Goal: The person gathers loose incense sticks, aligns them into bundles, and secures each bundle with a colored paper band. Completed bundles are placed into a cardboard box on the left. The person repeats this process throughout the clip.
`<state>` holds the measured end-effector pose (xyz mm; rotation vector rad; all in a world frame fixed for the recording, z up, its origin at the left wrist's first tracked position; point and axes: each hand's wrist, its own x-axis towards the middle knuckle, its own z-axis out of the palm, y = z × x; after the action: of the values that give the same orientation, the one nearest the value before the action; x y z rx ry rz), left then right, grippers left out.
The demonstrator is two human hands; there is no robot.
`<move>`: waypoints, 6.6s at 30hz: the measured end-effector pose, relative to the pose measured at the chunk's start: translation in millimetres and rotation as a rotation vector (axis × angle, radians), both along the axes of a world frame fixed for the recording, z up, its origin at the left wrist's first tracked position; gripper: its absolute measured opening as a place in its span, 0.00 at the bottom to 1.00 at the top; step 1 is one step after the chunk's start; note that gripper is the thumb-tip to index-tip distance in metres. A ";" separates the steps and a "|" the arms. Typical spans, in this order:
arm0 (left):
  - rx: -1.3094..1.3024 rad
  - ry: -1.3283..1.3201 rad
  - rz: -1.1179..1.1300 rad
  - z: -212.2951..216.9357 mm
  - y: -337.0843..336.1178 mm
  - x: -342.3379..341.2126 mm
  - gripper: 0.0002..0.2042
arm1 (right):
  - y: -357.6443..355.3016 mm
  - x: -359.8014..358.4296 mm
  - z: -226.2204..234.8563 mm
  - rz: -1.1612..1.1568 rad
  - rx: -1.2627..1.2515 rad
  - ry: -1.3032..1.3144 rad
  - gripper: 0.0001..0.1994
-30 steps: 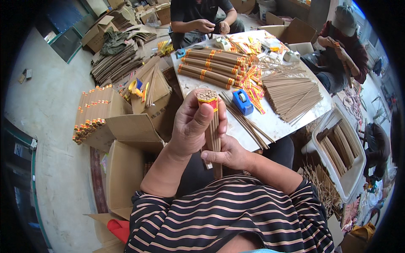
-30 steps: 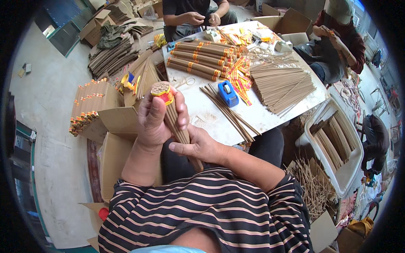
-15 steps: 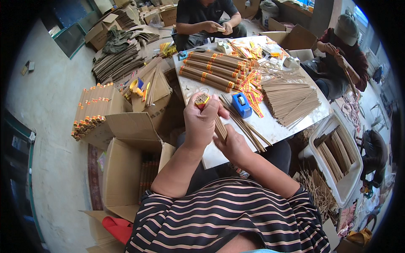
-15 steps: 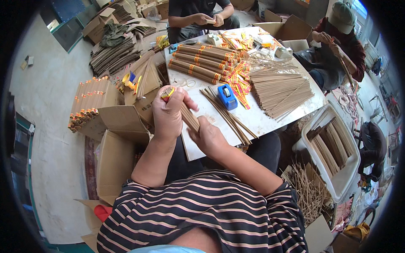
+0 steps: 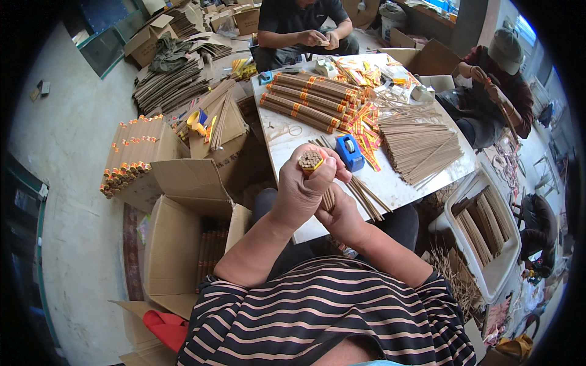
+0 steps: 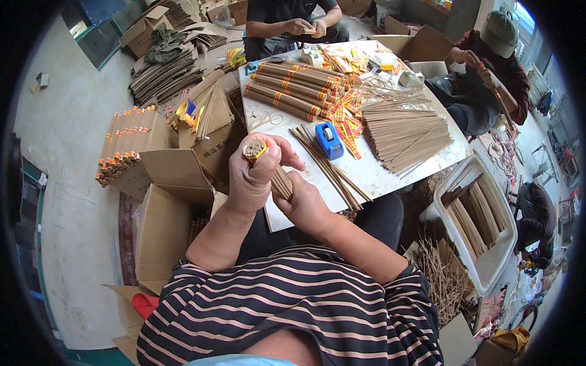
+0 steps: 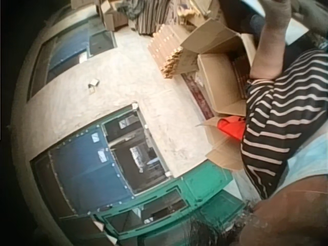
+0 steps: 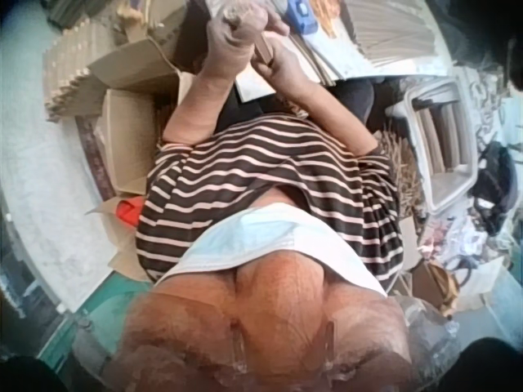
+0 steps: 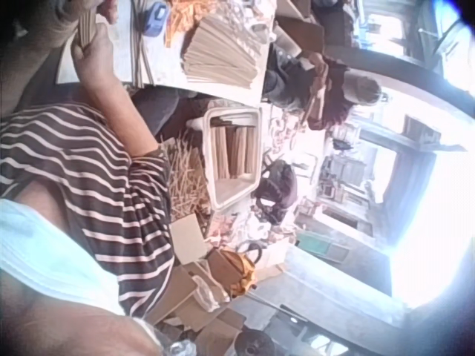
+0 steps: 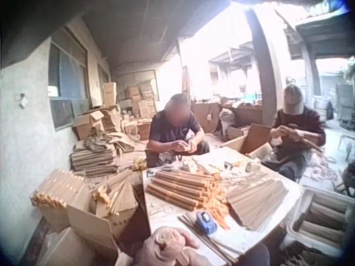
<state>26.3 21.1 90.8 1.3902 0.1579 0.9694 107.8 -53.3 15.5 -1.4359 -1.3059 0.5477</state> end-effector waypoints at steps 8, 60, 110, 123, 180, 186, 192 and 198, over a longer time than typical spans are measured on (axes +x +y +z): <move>0.025 -0.001 0.245 -8.0 0.7 15.9 0.08 | 8.9 -2.1 3.2 -0.272 0.037 -0.274 0.13; -0.545 -0.336 -0.306 -12.8 106.4 -38.7 0.15 | -18.2 17.4 15.2 0.444 -0.620 0.348 0.13; -0.448 -0.511 -0.195 -48.4 103.3 -77.9 0.16 | -10.4 6.5 -1.9 0.741 -0.840 0.845 0.13; -0.593 -0.628 -0.030 -44.1 134.6 -111.9 0.13 | -5.1 -11.3 -3.1 0.720 -0.920 0.692 0.15; -0.392 1.598 0.274 -420.9 122.9 -340.2 0.26 | 22.1 33.0 -27.1 0.110 -0.561 0.431 0.17; -0.191 1.311 0.545 -526.2 108.3 -382.5 0.19 | 12.1 30.6 -11.2 -0.041 -0.615 0.401 0.15; -0.356 1.422 0.330 -509.2 115.8 -389.3 0.15 | -23.7 79.9 -4.2 -0.231 -0.491 0.411 0.14; -0.326 1.189 0.715 -450.0 192.6 -372.3 0.10 | -167.1 176.8 -59.5 -0.787 -0.286 0.165 0.08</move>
<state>-346.0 213.7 -359.2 1.4512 1.7048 0.4902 284.6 -220.4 -44.0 -1.9381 -0.4633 0.3090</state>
